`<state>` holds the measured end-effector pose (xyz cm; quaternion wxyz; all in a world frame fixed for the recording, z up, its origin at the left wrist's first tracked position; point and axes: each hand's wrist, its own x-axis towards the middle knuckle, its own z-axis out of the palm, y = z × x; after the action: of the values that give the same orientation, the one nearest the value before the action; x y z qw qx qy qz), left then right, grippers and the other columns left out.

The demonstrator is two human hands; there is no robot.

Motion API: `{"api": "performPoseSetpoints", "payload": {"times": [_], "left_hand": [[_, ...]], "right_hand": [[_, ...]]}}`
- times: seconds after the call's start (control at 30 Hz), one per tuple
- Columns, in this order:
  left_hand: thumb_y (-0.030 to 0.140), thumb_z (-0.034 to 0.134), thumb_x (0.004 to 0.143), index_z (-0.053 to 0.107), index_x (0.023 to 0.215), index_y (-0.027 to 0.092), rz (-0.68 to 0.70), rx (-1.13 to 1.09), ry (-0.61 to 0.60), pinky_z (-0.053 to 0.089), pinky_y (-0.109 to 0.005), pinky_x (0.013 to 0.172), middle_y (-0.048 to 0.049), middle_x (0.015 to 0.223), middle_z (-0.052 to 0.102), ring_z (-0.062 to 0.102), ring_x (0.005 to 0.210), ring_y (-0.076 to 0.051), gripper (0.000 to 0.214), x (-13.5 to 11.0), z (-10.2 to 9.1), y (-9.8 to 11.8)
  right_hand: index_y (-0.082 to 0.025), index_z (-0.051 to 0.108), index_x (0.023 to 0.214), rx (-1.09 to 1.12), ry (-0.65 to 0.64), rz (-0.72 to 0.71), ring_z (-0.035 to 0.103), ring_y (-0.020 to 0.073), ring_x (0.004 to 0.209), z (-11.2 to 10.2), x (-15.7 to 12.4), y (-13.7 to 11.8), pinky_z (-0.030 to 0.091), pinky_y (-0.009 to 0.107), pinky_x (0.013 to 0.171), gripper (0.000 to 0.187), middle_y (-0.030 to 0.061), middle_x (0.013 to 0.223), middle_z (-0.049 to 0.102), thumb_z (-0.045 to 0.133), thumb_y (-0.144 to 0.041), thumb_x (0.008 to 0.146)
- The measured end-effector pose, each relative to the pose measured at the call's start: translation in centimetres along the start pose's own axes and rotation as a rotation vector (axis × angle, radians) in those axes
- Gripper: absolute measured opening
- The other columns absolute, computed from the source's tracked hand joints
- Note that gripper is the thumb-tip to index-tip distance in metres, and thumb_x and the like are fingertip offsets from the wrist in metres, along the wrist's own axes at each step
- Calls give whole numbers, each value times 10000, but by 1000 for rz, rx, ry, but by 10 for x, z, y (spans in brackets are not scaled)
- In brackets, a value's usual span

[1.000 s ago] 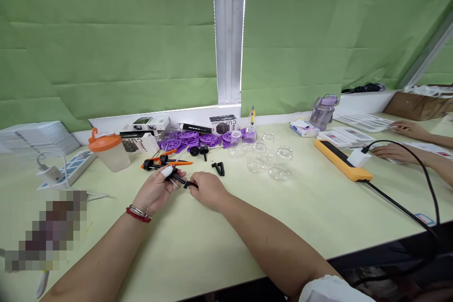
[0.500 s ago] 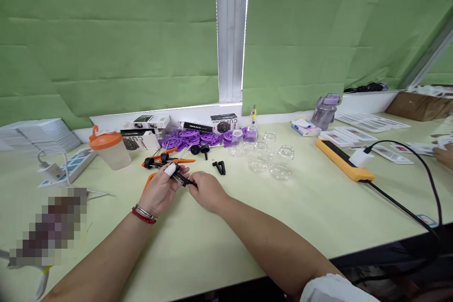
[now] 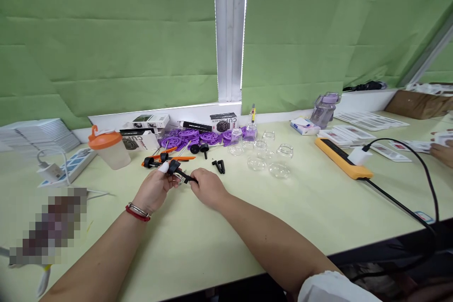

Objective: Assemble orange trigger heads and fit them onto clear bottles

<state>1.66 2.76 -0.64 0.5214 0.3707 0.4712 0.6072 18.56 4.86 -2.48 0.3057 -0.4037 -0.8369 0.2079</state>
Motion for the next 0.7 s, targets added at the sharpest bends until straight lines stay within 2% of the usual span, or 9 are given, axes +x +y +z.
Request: {"api": "performPoseSetpoints", "payload": {"times": [0.13, 0.7], "left_hand": [[373, 602, 789, 598, 901, 122, 8, -48, -35, 474, -264, 522, -47, 751, 634, 613, 576, -147, 274, -3, 2, 2], [324, 610, 781, 628, 930, 128, 31, -69, -90, 525, -309, 643, -74, 758, 679, 651, 687, -198, 246, -9, 8, 6]], "right_hand": [[-169, 603, 890, 11, 6, 0, 546, 161, 785, -2, 0, 3, 373, 266, 689, 85, 46, 864, 607, 525, -194, 863], [-163, 603, 926, 45, 28, -15, 546, 163, 808, -3, 0, 9, 394, 280, 729, 109, 51, 890, 601, 505, -182, 884]]}}
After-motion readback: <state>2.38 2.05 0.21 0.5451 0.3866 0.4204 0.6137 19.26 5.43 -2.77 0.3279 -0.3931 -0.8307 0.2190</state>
